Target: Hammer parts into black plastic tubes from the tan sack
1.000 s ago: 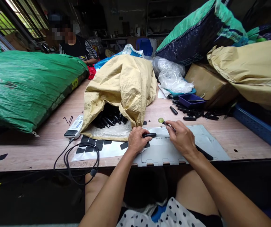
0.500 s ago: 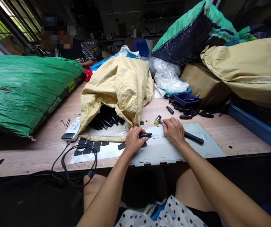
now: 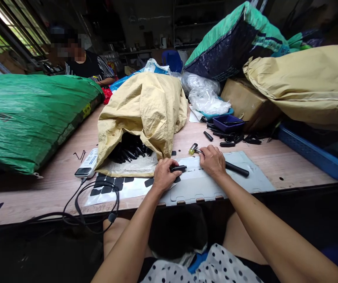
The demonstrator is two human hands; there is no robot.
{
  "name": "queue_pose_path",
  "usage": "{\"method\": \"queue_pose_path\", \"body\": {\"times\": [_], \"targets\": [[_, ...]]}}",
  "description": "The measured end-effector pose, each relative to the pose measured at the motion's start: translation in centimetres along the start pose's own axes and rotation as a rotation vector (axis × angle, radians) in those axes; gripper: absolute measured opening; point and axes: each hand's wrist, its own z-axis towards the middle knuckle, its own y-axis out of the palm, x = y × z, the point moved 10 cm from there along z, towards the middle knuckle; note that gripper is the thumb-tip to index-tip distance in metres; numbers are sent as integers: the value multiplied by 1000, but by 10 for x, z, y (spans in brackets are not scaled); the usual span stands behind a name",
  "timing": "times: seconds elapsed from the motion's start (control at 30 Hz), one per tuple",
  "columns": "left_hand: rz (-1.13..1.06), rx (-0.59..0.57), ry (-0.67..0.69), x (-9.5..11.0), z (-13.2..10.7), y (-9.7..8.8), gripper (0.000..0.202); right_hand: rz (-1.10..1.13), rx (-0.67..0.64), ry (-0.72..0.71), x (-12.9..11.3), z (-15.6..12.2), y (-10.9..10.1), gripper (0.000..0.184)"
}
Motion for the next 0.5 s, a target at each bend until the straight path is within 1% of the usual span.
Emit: {"method": "queue_pose_path", "body": {"times": [0.07,0.13,0.17,0.2,0.23,0.3,0.33,0.37,0.4,0.43,0.47,0.5], "targets": [[-72,-17,9,5,-8,-4,16,-3,1,-1,0,0,0,25],[-177,-56,19,14,-27,-10,16,-5,4,-5,0,1,0,26],[-238,-106,20,21,-40,-10,17,-5,2,-5,0,1,1,26],[-301,-186,20,28,-56,-7,17,-5,-3,-5,0,1,1,26],[-359,-295,21,35,-75,1,19,-6,-10,-4,0,1,1,26],[-429,-568,29,48,-119,30,24,-7,-23,-2,0,1,2,26],[-431,-702,30,50,-141,48,27,-8,-27,-1,-1,1,1,26],[-407,-816,16,46,-162,68,29,-10,-30,1,-1,1,1,26],[-357,-910,-14,37,-179,89,30,-12,-33,3,-1,1,1,26],[-279,-979,-71,21,-192,111,30,-12,-34,5,-1,1,1,26],[-177,-1032,-150,0,-201,131,29,-12,-35,8,-1,1,1,26],[-81,-1055,-232,-21,-206,148,28,-11,-35,9,-1,1,0,26]]}}
